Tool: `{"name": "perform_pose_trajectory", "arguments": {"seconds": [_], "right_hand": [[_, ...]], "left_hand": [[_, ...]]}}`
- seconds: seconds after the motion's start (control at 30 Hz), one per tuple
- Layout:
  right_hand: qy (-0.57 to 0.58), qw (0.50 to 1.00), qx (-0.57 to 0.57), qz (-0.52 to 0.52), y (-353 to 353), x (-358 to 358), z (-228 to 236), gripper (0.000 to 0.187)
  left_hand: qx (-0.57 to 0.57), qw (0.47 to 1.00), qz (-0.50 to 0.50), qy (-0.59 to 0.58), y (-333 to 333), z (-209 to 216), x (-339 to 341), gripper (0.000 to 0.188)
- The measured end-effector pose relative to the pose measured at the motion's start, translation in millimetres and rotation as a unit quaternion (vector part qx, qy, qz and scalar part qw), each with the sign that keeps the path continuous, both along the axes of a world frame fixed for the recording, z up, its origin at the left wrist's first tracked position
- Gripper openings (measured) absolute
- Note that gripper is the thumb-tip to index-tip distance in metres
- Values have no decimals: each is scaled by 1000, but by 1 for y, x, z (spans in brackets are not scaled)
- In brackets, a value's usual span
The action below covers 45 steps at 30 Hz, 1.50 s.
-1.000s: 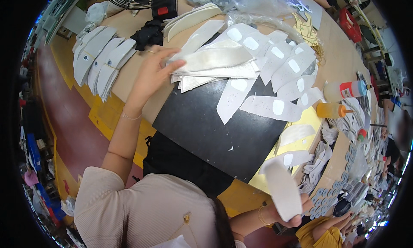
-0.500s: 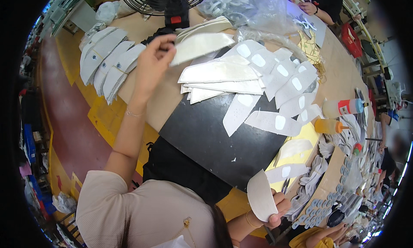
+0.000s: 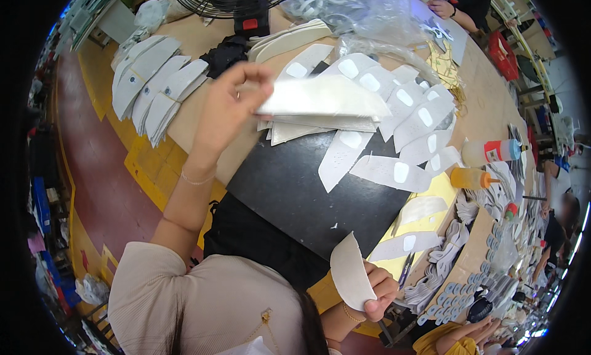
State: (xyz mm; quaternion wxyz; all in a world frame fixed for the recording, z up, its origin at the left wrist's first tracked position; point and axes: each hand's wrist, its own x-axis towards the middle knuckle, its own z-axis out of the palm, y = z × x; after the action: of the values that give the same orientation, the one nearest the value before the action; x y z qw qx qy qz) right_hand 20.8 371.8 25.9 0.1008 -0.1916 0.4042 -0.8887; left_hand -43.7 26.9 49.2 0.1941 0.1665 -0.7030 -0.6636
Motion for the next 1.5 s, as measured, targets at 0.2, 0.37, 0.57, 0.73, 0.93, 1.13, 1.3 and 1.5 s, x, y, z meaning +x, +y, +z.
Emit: {"name": "perform_pose_trajectory", "arguments": {"seconds": [0.2,0.37,0.57,0.73,0.93,1.13,1.3,1.5], "right_hand": [[21,1000,18,6,-1,-2,-5,26],[135,981,99,-98,-23,-2,0,27],[102,992,48,-50,2,-1,-3,30],[91,994,35,-50,1,-3,-2,28],[93,984,104,-107,2,-1,7,36],[97,989,84,-78,1,-4,-1,40],[86,988,94,-83,5,-1,-1,38],[65,992,50,-94,19,-1,-1,28]], "left_hand": [[-380,916,27,-123,-44,-81,-17,42],[-476,854,25,-208,-44,-84,-75,45],[-437,870,-6,-228,-36,-79,-85,41],[-319,934,28,-160,-45,-82,-84,40],[-199,980,26,-6,-51,-9,-74,36],[-195,976,-96,2,-38,70,-51,35],[-119,973,-198,18,1,109,-34,37],[69,945,-311,69,37,79,9,41]]}}
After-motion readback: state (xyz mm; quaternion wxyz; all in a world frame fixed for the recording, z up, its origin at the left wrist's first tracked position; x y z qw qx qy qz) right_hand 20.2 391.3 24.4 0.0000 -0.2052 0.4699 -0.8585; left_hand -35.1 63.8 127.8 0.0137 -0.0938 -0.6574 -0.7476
